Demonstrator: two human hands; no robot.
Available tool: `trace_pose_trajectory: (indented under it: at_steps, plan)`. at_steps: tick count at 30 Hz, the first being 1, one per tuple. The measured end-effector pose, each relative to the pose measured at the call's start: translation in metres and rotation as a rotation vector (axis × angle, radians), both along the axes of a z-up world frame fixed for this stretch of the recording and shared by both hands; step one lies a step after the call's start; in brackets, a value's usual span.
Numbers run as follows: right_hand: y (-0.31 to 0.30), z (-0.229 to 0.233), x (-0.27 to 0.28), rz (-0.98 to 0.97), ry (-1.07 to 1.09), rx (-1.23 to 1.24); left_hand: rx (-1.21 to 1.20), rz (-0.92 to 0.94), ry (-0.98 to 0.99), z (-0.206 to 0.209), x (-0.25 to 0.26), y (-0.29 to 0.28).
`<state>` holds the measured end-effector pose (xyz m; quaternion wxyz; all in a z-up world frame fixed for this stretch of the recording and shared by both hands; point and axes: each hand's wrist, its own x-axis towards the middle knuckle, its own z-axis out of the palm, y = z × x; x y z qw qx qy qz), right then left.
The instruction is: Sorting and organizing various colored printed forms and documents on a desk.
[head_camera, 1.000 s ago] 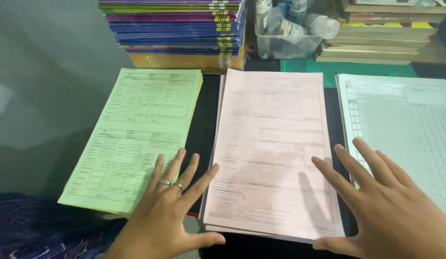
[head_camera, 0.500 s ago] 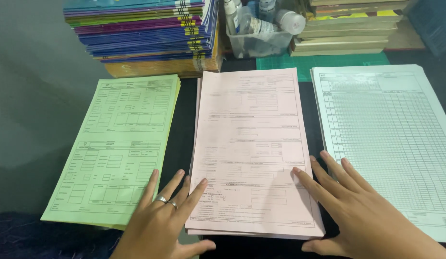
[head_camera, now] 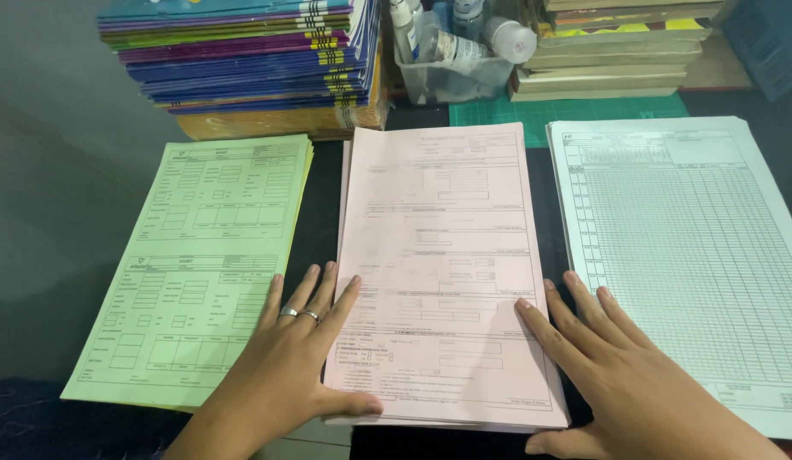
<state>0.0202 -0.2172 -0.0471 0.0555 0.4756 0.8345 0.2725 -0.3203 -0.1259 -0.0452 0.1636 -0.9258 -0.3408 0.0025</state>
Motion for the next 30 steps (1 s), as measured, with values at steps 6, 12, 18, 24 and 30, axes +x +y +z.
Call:
trace_pose_trajectory:
  at_steps: [6,12,18,24,30]
  plan:
    - [-0.005,0.017,0.012,0.056,0.409,-0.231,0.101,0.039,0.075,0.006,0.002,-0.002]
    - [-0.036,0.031,0.062,-0.204,0.698,-0.129,-0.211,-0.027,-0.106,0.015,0.016,0.013]
    - [-0.071,0.023,0.1,-0.379,0.83,-0.001,-0.128,-0.549,-0.347,0.066,0.101,0.029]
    - [-0.074,0.013,0.098,-0.321,0.928,0.217,-0.123,-1.067,-0.523,0.093,0.233,0.045]
    - [-0.073,0.013,0.099,-0.352,0.966,0.265,0.003,-1.428,-0.664,0.093,0.363,0.033]
